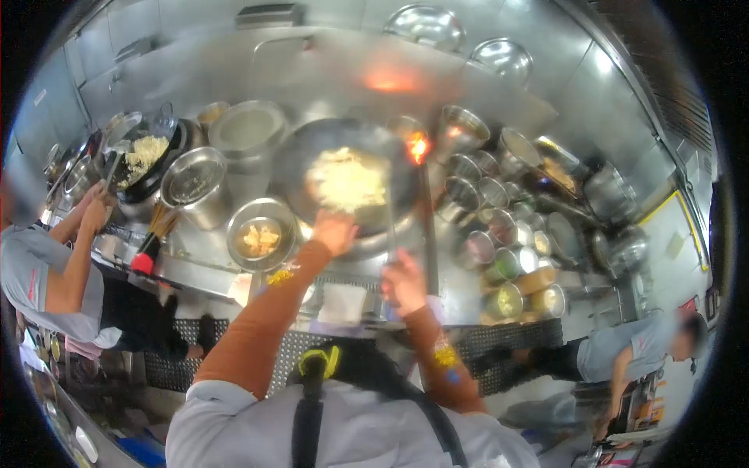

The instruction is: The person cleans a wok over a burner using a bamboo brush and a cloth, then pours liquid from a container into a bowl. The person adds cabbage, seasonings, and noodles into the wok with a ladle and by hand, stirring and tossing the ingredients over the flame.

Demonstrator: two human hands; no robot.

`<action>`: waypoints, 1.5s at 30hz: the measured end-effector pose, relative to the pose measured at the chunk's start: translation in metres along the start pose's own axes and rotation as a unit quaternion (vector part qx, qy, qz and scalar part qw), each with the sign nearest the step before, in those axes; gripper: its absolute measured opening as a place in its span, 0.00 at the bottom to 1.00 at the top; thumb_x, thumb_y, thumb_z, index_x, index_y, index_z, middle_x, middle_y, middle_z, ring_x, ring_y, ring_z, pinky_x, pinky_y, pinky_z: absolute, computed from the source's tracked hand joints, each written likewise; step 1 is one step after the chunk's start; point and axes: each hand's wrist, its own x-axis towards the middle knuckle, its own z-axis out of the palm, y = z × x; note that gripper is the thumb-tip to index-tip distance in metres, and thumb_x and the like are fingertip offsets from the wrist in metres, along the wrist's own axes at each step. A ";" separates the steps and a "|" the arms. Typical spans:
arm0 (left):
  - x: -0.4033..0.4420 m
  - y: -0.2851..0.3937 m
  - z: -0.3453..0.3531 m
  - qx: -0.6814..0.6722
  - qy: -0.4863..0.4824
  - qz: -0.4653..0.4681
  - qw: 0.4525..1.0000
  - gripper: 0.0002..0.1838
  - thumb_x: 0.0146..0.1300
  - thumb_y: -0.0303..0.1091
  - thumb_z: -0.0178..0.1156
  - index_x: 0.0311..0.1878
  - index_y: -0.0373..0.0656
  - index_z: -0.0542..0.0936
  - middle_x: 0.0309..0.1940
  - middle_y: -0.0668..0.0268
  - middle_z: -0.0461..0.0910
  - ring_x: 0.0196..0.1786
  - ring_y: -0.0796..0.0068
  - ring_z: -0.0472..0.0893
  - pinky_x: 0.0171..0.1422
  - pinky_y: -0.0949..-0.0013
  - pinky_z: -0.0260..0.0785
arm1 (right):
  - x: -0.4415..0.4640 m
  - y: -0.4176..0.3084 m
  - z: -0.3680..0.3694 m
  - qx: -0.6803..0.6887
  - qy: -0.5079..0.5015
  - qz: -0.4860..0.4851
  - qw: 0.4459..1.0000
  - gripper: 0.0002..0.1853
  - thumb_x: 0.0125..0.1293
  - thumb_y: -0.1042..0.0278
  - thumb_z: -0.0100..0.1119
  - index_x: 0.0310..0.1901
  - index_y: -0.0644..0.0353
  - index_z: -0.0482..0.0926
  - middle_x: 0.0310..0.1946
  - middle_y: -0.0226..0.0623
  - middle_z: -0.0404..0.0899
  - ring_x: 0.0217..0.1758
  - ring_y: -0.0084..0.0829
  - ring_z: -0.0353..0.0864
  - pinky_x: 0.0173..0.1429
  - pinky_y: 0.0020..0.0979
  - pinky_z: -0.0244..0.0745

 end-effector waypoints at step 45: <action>-0.001 0.032 -0.006 0.005 0.113 0.055 0.992 0.13 0.52 0.35 0.63 0.39 0.40 0.79 0.33 0.55 0.79 0.42 0.52 0.77 0.51 0.54 0.66 | -0.124 0.179 -0.206 -0.364 0.146 -0.008 0.920 0.18 0.58 0.66 0.56 0.50 0.61 0.74 0.24 0.40 0.76 0.27 0.33 0.77 0.35 0.36 0.73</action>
